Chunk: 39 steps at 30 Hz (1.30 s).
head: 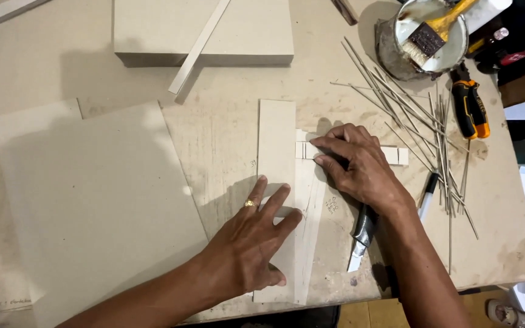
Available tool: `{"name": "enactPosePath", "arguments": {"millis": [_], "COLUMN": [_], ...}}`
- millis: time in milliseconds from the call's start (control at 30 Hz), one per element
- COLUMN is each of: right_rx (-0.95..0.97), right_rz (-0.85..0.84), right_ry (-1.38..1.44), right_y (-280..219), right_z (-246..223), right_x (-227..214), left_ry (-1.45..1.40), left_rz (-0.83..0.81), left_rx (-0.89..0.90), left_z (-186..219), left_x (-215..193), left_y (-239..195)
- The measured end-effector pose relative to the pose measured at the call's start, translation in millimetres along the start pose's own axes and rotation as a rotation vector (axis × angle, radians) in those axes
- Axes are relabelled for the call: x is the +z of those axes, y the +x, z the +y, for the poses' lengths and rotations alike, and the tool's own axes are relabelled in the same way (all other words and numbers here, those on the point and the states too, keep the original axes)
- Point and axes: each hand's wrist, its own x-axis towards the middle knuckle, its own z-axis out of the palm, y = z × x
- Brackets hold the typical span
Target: Cutting strips of cardboard using a utility knife on a workbench in a print shop.
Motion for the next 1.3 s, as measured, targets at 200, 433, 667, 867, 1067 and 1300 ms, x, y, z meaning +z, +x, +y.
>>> {"name": "enactPosePath", "arguments": {"millis": [200, 433, 667, 867, 1067, 1300], "right_rx": [0.025, 0.039, 0.014, 0.011, 0.0, 0.007], "right_rz": [-0.026, -0.028, -0.011, -0.009, -0.009, -0.02], "right_ry": [0.004, 0.022, 0.037, 0.039, 0.04, 0.053], "right_y": [0.9, 2.2, 2.8, 2.8, 3.5, 2.9], "right_z": [-0.4, -5.1, -5.3, -3.1, -3.5, -3.9], "right_x": [-0.3, -3.1, -3.2, -2.3, -2.9, -3.6], "left_ry": [0.046, -0.048, 0.013, 0.007, 0.018, 0.046], "left_rz": [0.039, 0.063, 0.162, 0.121, 0.128, 0.226], "left_rx": [0.041, 0.06, 0.121, 0.099, 0.101, 0.168], "left_z": [-7.8, -9.2, -13.3, -10.5, -11.4, -16.3], "left_x": [11.9, 13.7, 20.6, 15.7, 17.7, 24.8], "left_y": [3.4, -1.5, -2.2, -1.5, -0.5, -1.1]}}
